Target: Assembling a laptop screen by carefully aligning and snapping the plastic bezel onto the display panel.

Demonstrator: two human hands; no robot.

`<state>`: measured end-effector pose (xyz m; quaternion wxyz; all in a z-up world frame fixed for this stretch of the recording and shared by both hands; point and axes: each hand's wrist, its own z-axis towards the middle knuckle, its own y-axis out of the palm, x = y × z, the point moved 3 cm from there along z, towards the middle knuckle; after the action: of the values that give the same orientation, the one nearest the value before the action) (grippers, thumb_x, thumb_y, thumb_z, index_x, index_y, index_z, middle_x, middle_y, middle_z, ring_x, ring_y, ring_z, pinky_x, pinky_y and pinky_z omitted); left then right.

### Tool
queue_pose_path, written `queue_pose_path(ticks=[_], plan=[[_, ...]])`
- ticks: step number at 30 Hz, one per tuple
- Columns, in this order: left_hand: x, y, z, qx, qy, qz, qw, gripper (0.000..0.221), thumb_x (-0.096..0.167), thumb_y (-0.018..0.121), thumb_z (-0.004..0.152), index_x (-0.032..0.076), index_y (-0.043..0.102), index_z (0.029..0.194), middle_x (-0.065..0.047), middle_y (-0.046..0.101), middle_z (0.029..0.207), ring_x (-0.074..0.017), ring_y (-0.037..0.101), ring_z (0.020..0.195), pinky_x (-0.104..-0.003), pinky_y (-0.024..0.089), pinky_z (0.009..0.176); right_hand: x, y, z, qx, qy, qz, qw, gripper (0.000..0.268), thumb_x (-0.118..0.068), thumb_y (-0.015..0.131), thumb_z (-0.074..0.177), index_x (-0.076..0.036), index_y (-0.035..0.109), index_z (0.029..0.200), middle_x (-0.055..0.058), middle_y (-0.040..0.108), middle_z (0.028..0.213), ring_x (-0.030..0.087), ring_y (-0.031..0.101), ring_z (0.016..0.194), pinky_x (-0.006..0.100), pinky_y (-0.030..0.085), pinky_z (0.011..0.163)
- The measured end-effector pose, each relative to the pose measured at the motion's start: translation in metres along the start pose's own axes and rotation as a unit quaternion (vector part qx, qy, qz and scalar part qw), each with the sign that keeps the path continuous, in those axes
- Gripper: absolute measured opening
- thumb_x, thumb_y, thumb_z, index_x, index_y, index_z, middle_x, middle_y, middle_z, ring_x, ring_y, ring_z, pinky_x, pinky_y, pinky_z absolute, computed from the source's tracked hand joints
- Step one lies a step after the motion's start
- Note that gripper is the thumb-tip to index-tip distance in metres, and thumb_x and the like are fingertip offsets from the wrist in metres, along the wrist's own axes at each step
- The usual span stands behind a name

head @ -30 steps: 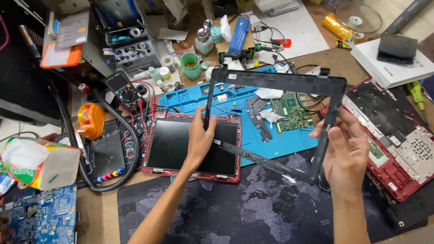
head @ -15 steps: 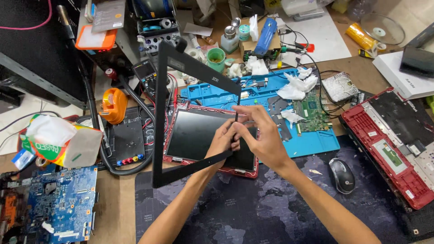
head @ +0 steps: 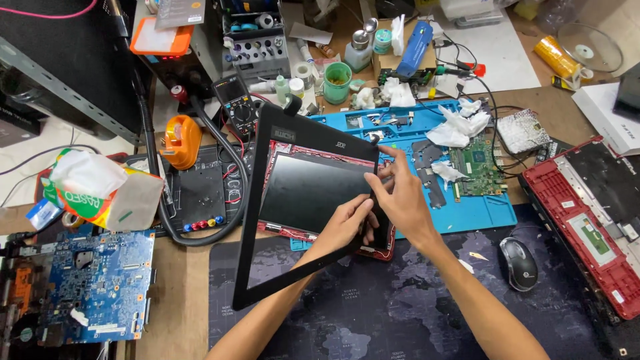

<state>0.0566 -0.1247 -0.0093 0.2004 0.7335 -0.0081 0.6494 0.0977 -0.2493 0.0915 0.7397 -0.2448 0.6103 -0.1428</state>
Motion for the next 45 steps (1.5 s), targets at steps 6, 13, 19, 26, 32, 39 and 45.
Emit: queue_pose_path(ticks=[6,13,19,26,32,39,45], plan=[[0.044,-0.009,-0.029,0.019,-0.066,-0.044,0.997,0.049,0.030,0.050,0.107,-0.002,0.057,0.143,-0.024,0.068,0.108,-0.0262,0.073,0.091,-0.039,0.063,0.083,0.008,-0.020,0.000,-0.006,0.021,-0.018,1.000,0.044,-0.010,0.064,0.099,-0.008,0.056,0.143,0.016,0.070,0.086,0.020,0.067,0.047,0.031,0.052,0.043],[0.046,-0.091,-0.065,0.131,-0.114,-0.164,0.971,0.044,0.025,0.047,0.106,-0.007,0.064,0.131,-0.027,0.072,0.089,-0.0333,0.074,0.065,-0.040,0.065,0.055,0.037,-0.040,-0.011,-0.037,0.055,-0.107,0.992,0.040,-0.012,0.062,0.103,0.001,0.057,0.140,0.021,0.071,0.087,0.023,0.068,0.053,0.035,0.051,0.044],[0.078,-0.109,-0.090,0.192,-0.108,-0.109,0.969,0.076,0.056,0.031,0.105,-0.007,0.062,0.133,-0.028,0.070,0.091,-0.0361,0.072,0.057,-0.041,0.061,0.043,0.056,-0.035,-0.017,-0.052,0.086,-0.149,0.984,0.043,-0.017,0.064,0.102,0.003,0.056,0.139,0.019,0.073,0.080,0.025,0.070,0.059,0.037,0.053,0.048],[0.072,-0.138,-0.078,0.262,-0.029,0.115,0.958,0.034,0.019,0.058,0.102,-0.001,0.060,0.130,-0.017,0.061,0.073,-0.0242,0.060,0.041,-0.031,0.052,0.032,0.053,-0.031,-0.016,-0.074,0.100,-0.155,0.980,0.053,-0.022,0.066,0.100,0.000,0.051,0.145,0.016,0.073,0.077,0.031,0.074,0.070,0.047,0.060,0.061],[0.066,-0.175,-0.062,0.263,-0.016,0.408,0.874,0.047,0.025,0.067,0.099,0.002,0.063,0.140,-0.014,0.057,0.083,-0.0255,0.058,0.073,-0.043,0.049,0.068,0.048,-0.031,-0.017,-0.072,0.112,-0.141,0.981,0.053,-0.024,0.069,0.098,0.000,0.052,0.143,0.017,0.073,0.077,0.033,0.075,0.073,0.043,0.060,0.058],[0.103,-0.143,-0.051,0.262,-0.004,0.476,0.840,0.055,0.012,0.064,0.097,-0.003,0.051,0.148,-0.021,0.058,0.087,-0.0441,0.063,0.083,-0.055,0.049,0.076,0.059,-0.026,-0.020,-0.064,0.110,-0.130,0.983,0.054,-0.025,0.070,0.098,0.004,0.055,0.141,0.017,0.073,0.079,0.031,0.075,0.074,0.042,0.059,0.061],[0.106,-0.139,-0.046,0.274,-0.027,0.541,0.795,0.043,0.019,0.060,0.101,0.005,0.060,0.143,-0.022,0.066,0.099,-0.0431,0.070,0.093,-0.053,0.055,0.076,0.059,-0.026,-0.022,-0.062,0.112,-0.115,0.985,0.055,-0.025,0.070,0.099,0.005,0.056,0.142,0.016,0.072,0.081,0.027,0.073,0.074,0.039,0.059,0.062]])
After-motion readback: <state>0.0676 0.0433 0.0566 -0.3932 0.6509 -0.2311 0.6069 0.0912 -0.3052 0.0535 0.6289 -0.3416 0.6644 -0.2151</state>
